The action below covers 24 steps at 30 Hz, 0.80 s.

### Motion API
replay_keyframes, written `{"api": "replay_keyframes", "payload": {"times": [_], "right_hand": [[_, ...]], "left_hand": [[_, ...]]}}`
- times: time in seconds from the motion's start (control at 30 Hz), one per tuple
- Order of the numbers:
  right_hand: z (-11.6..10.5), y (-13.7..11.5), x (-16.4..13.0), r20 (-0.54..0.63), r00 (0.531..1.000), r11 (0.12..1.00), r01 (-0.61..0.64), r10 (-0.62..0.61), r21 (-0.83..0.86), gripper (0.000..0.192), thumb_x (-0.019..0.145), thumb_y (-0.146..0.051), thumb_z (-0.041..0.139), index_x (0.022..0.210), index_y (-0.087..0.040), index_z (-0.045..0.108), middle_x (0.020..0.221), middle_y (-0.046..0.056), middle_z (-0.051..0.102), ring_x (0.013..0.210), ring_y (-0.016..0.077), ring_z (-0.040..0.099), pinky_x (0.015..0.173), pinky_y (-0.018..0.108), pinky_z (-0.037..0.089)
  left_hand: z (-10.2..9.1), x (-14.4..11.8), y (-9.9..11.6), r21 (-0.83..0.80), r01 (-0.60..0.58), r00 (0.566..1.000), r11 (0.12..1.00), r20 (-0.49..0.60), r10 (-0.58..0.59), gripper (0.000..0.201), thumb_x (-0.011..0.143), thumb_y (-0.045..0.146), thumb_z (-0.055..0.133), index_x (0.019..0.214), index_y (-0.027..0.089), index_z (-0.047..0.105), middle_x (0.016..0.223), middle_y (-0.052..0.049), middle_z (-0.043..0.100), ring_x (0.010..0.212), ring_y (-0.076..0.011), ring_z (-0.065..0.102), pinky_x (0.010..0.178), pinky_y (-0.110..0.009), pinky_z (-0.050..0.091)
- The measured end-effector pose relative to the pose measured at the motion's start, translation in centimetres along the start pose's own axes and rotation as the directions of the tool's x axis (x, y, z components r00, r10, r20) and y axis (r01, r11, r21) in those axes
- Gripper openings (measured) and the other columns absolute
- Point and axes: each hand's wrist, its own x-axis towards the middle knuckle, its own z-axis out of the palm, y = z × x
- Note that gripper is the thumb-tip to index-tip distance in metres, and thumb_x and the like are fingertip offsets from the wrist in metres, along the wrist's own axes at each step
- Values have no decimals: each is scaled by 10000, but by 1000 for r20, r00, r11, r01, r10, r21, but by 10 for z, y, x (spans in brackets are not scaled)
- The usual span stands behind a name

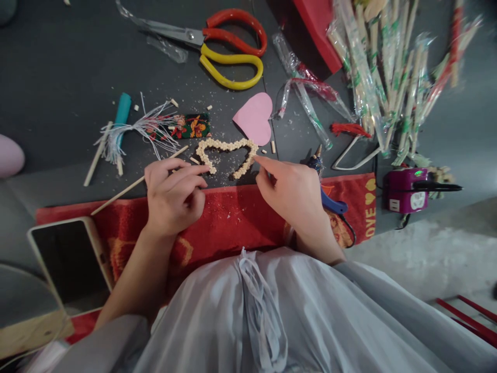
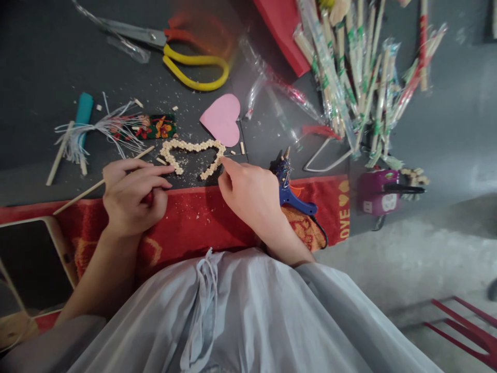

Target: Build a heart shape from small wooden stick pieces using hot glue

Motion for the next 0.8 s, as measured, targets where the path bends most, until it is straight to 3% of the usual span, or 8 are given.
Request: {"api": "replay_keyframes", "payload": {"times": [0.27, 0.5, 0.8], "right_hand": [[0, 0, -1, 9, 1000, 1000, 19, -19, -6, 411, 898, -211, 462, 1174, -240, 766, 880, 47, 794, 727, 189, 694, 614, 276, 418], [-2, -1, -2, 44, 999, 1000, 27, -27, 1, 410, 907, -221, 454, 1173, -256, 764, 907, 44, 794, 755, 194, 702, 642, 274, 422], [-3, -2, -1, 85, 996, 1000, 15, -15, -6, 417, 904, -224, 453, 1186, -257, 759, 907, 41, 794, 753, 192, 698, 637, 277, 413]], "left_hand": [[0, 0, 0, 46, -28, 1000, 999, -11, 28, 155, 794, 115, 557, 755, 234, 649, 984, 72, 789, 915, -205, 692, 842, -525, 519], [-1, 2, 4, 80, 45, 999, 996, 23, -47, 150, 753, 121, 560, 727, 251, 630, 994, 62, 798, 942, -221, 688, 913, -468, 475], [-2, 1, 5, 52, 37, 998, 998, 43, -39, 178, 778, 92, 537, 757, 240, 633, 1027, 67, 792, 937, -212, 685, 917, -499, 477]]}}
